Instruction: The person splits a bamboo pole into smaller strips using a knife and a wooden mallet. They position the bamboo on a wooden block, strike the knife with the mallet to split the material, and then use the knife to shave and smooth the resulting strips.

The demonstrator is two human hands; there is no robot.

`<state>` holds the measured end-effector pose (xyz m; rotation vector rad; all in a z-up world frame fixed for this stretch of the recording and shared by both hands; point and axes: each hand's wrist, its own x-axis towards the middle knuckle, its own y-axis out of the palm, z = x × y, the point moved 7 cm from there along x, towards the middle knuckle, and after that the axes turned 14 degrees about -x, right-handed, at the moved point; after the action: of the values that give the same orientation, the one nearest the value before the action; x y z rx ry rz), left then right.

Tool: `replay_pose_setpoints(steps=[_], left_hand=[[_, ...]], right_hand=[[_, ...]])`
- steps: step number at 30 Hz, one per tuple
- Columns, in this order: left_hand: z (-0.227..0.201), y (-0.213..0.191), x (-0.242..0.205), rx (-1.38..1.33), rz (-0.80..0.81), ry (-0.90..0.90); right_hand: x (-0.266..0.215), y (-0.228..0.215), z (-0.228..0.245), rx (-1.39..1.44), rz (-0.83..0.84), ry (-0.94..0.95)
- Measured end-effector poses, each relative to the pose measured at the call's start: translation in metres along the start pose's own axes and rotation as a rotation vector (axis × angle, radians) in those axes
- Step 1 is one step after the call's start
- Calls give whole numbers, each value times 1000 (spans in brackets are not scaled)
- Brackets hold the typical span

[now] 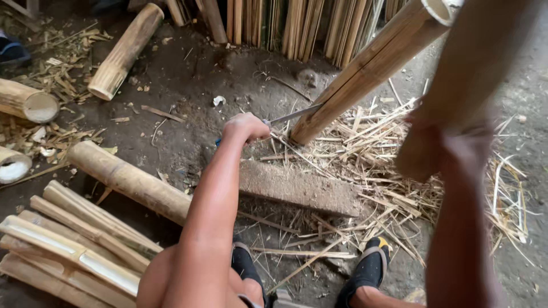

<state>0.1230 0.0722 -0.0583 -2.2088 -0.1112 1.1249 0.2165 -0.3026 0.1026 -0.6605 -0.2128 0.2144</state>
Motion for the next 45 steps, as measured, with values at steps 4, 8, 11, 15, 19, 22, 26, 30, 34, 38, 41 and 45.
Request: replay_pose_setpoints(steps=[4,8,11,15,19,22,26,30,34,38,41,45], left_hand=[[-11,-9,0,19,-36,-26],[-5,-9,22,13,-14,-4],[12,6,35,7,46,28],[33,24,48,-1,114,46],[54,18,53,-75,91,-15],[49,10,51,-51,119,39],[32,-3,51,-6,102,7],[26,-1,48,-42,127,-10],[25,5,37,61,89,-44],[27,4,40,-6,37,-47],[23,12,50,31,68,-42],[39,8,63,24,104,3]], right_hand=[[47,-16,-2,22,-175,-184],[23,94,-57,-277,97,14],[-15,161,-90,-452,404,170],[-41,166,-75,-340,530,196],[-39,108,-30,-53,357,261],[-4,39,5,189,117,-21],[52,-6,-16,185,-149,-216],[28,101,-94,-98,-14,-83],[-36,205,-137,-345,266,1],[-59,208,-129,-66,482,388],[-64,142,-84,-13,360,264],[-40,48,-43,136,97,-14]])
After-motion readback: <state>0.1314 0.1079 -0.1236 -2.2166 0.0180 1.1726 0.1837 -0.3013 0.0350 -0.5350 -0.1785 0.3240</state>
